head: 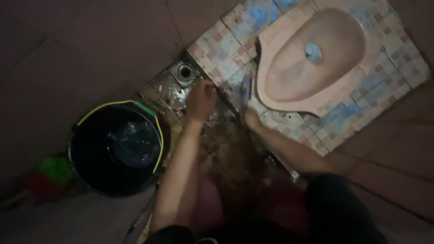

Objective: The person applies cleaning powder to a floor urinal, then uses a brush and water from a jug to scrub the urinal and surrounding tiled floor. The person repeatedly rinses the brush and continues scrubbing the area.

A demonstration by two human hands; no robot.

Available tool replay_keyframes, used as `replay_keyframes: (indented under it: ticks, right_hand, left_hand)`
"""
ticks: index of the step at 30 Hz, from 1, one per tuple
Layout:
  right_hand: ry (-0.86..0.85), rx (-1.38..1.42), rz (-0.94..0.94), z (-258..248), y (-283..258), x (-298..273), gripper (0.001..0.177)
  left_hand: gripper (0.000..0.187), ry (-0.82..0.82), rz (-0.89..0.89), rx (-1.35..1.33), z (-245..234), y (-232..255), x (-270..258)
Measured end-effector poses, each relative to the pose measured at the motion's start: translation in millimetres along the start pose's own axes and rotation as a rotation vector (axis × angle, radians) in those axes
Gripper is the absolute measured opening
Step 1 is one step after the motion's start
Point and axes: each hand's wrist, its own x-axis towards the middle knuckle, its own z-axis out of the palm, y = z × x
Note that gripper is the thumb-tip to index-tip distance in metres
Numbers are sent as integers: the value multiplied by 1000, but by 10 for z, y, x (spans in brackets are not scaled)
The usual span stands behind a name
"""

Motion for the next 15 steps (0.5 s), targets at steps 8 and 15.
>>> replay_keyframes:
  ticks: [8, 15]
  right_hand:
    - [41, 312, 104, -15, -587, 1567, 24]
    - [-18, 89, 46, -104, -116, 609, 23]
  left_hand:
    - [22, -206, -19, -82, 29, 120, -48]
    - [26, -168, -6, -26, -211, 191, -82]
